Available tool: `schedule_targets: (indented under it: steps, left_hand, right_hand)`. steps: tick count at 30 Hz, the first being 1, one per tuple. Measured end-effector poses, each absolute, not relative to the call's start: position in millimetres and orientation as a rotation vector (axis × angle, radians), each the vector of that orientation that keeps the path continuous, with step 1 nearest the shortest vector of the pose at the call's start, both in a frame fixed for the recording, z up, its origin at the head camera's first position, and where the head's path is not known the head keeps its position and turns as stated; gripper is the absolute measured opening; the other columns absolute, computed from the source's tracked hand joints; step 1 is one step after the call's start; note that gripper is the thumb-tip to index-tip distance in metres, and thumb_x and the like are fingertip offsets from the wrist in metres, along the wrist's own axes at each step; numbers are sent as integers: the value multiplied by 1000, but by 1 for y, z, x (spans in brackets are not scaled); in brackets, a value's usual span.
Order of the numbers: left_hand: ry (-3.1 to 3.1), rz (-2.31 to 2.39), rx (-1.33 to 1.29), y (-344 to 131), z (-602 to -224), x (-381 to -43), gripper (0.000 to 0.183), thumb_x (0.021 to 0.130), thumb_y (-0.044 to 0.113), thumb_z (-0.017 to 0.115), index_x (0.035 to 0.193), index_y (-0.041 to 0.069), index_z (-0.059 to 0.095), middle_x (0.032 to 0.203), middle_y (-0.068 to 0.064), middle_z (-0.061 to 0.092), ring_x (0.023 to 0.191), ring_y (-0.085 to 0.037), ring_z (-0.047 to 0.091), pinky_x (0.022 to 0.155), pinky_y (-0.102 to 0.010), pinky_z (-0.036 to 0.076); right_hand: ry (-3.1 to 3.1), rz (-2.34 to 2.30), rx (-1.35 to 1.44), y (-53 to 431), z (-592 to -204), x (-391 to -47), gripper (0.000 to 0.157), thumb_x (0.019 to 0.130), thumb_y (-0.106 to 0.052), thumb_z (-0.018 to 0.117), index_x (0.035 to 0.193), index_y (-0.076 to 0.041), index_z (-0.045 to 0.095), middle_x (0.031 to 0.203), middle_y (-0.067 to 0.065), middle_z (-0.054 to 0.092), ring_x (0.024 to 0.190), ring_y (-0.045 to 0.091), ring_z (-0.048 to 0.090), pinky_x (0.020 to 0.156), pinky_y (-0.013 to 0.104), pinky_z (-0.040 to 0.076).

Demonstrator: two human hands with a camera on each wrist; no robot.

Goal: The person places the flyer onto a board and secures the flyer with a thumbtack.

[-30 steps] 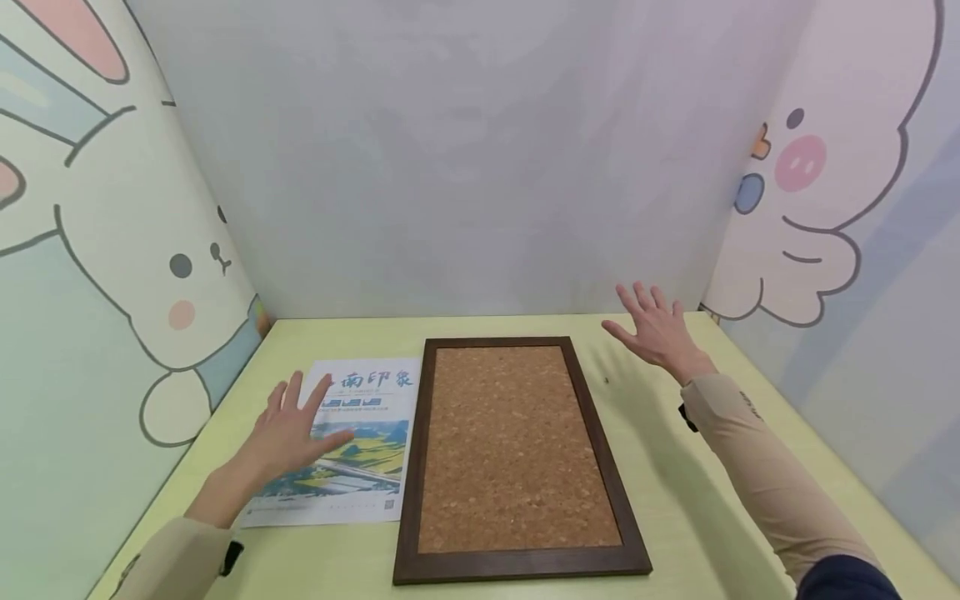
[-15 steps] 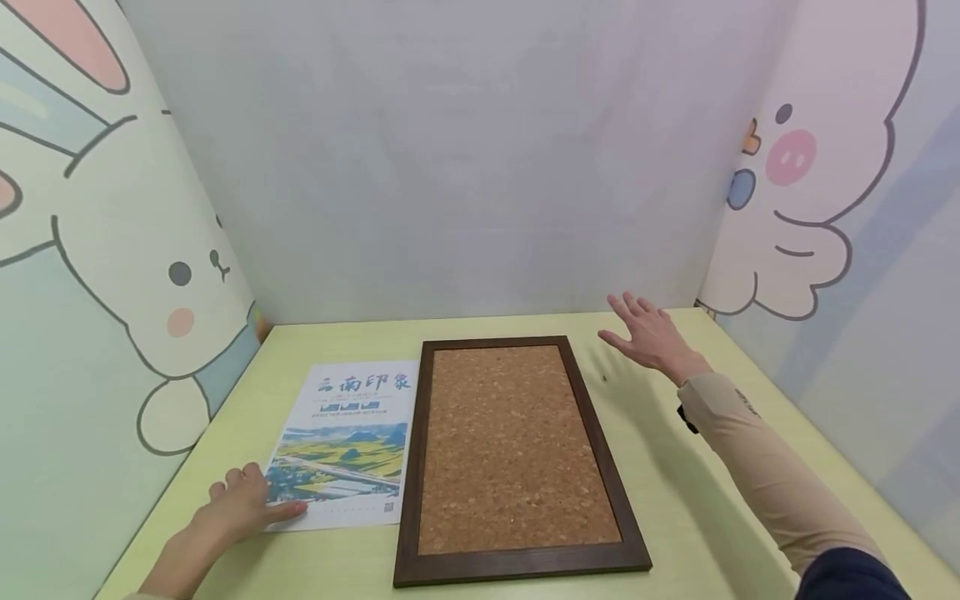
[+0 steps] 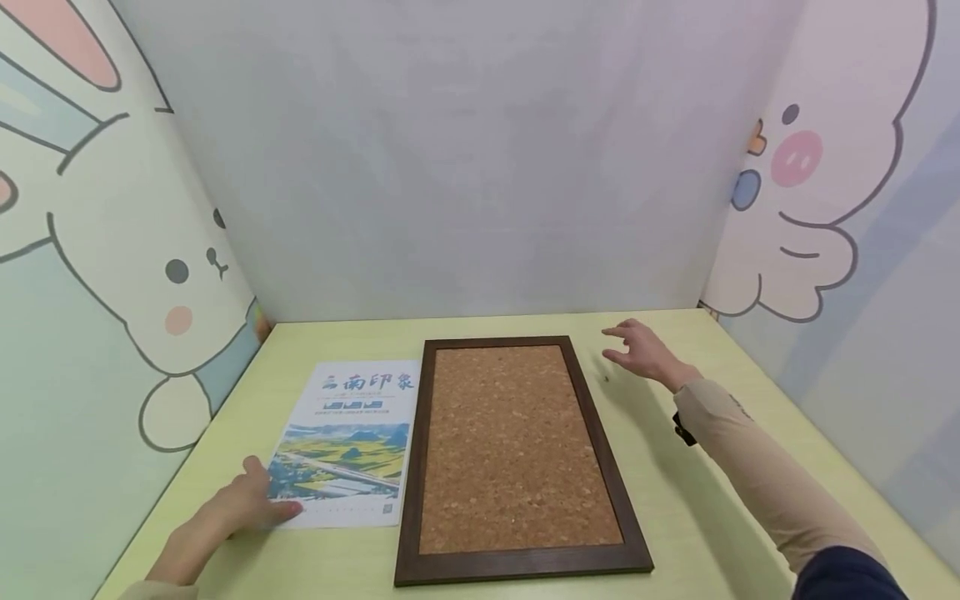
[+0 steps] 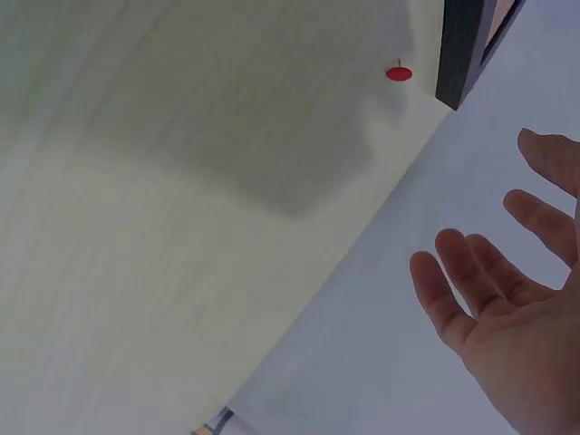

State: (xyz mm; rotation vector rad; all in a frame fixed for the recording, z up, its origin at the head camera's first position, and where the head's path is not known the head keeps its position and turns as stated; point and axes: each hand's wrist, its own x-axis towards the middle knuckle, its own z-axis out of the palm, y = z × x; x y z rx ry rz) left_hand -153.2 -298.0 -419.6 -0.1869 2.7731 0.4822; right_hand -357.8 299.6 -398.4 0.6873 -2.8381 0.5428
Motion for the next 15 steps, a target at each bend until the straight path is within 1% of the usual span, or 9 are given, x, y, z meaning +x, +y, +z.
schedule_targets:
  steps: [2,4,5,7,10,12,15]
  left_hand:
    - [2739,586,-232,-297,-421,-154,113,78,45,77,128,-25,4,90,-36,53,67,-30,57,60,-40,51]
    - [2727,674,-255,-296,-422,-154,110,78,38,78,129,-21,1,85,-32,52,55,-22,52,49,-31,47]
    - [2726,711,-257,-295,-422,-154,105,79,34,78,129,-19,3,83,-29,51,51,-19,49,46,-28,44]
    - [2740,761,-241,-294,-422,-153,89,80,26,78,123,-17,13,80,-25,50,45,-16,46,42,-26,43]
    - [2762,796,-227,-292,-421,-151,64,82,19,75,111,-12,27,73,-20,51,43,-17,47,40,-27,44]
    - [2771,807,-227,-291,-421,-150,49,84,14,70,104,-9,32,66,-16,51,42,-17,49,40,-28,44]
    - [2790,809,-216,-289,-419,-149,29,91,9,57,100,-10,37,59,-11,50,41,-17,50,39,-29,45]
  right_hand:
    - [-2854,634,687,300,-403,-359,40,92,-15,65,124,7,60,109,31,61,84,33,62,75,46,51]
    - [-2897,738,674,302,-407,-360,37,91,-14,65,121,9,62,97,26,64,72,24,60,65,38,50]
    - [-2931,784,654,302,-409,-361,37,91,-14,65,120,8,63,91,23,65,69,21,60,62,34,49]
    - [-3005,859,625,304,-413,-363,36,91,-15,65,120,8,63,84,19,66,66,18,58,59,30,46]
    - [-3099,943,589,305,-418,-365,36,91,-16,65,119,6,63,81,15,66,66,19,57,59,28,45]
    - [-3128,971,580,306,-421,-366,33,90,-16,66,115,5,65,81,14,67,67,18,59,60,28,46]
    - [-3145,1007,569,305,-424,-365,28,88,-14,68,109,5,66,81,12,66,66,17,59,60,28,46]
